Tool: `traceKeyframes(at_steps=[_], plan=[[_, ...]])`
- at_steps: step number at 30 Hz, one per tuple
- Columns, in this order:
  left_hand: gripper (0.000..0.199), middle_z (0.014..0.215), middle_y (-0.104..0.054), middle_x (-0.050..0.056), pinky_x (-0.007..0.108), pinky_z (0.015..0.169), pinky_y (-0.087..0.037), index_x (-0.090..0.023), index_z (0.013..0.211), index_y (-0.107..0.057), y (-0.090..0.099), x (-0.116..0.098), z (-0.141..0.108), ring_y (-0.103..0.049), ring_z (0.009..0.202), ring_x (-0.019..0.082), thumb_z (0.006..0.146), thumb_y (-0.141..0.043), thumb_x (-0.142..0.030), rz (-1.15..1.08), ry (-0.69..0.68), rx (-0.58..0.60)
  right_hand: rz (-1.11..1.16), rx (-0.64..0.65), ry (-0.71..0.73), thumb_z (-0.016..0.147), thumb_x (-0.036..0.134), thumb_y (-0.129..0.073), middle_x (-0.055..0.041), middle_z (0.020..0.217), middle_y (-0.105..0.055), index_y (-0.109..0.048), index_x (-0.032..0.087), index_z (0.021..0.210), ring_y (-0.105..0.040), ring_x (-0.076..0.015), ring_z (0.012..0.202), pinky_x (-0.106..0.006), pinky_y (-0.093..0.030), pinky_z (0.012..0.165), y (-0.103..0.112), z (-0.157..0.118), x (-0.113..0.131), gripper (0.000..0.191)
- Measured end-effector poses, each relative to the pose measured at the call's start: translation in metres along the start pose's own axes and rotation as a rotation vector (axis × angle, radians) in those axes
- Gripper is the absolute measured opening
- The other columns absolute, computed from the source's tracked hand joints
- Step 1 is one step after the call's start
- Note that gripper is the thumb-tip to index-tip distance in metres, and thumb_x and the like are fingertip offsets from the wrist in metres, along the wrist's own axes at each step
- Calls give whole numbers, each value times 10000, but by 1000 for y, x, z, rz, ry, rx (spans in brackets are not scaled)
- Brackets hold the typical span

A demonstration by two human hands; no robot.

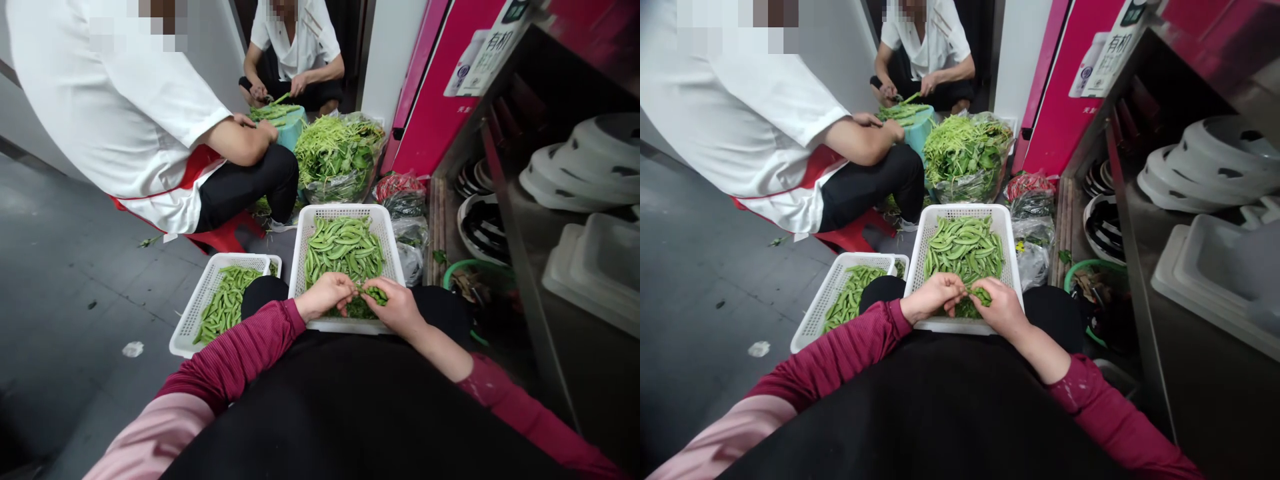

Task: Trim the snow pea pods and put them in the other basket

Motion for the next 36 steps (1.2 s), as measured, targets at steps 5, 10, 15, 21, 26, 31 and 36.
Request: traceKeyframes(at_steps=[5, 10, 15, 21, 26, 31, 36], plan=[[54, 466, -444, -63, 175, 370, -402, -120, 661, -489, 9, 40, 11, -405, 321, 39, 707, -485, -147, 262, 206, -64, 134, -111, -223, 717, 279, -579, -31, 785, -628, -597, 194, 782, -577, -182, 730, -293, -441, 702, 18, -13, -7, 109], [135, 592, -537, -19, 161, 395, -383, -110, 782, -555, 17, 45, 15, -458, 383, 48, 681, -465, -111, 562, 155, -56, 253, -159, -475, 686, 356, -614, 3, 592, -587, -602, 178, 787, -528, -147, 536, -268, -420, 572, 30, -23, -25, 205], [543, 1129, -509, 75, 177, 647, -444, -168, 1193, -424, 2, -1, 6, -537, 668, 58, 663, -485, -67, 708, -248, 16, 421, -124, -541, 661, 380, -643, 28, 503, -545, -587, 174, 821, -482, -126, 459, -252, -395, 508, 24, -23, -36, 266], [243, 723, -614, 24, 199, 634, -406, -147, 808, -610, -9, -21, 3, -536, 630, 103, 834, -385, -237, 1066, -261, 262, 533, -89, -544, 684, 397, -614, 28, 517, -533, -573, 161, 876, -491, -124, 455, -248, -410, 492, 16, -23, -46, 307], [215, 658, -604, 76, 266, 627, -403, -154, 695, -613, 0, -25, -5, -564, 639, 174, 789, -450, -260, 1378, -211, 206, -90, -18, -276, 725, 279, -551, -54, 788, -618, -617, 195, 941, -573, -204, 724, -332, -448, 689, 31, -19, -42, 242], [146, 568, -563, 68, 280, 625, -388, -158, 548, -575, -12, -44, -14, -547, 607, 187, 685, -543, -200, 1414, -229, 281, -218, 302, 170, 770, 198, -497, -67, 914, -595, -606, 222, 957, -547, -191, 850, -287, -439, 723, 22, -4, -4, 217], [235, 620, -559, 22, 218, 594, -363, -149, 634, -577, -13, -61, -7, -493, 585, 116, 787, -432, -251, 1143, -400, 133, 112, 233, -61, 713, 262, -592, -30, 721, -583, -611, 190, 771, -551, -164, 680, -271, -442, 615, 11, 15, 1, 95]])
Point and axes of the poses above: each hand's wrist, its own z-axis towards the middle knuckle, its own y-axis out of the back of the hand, x = y × z, the point moved 3 cm from there along z, towards the middle knuckle
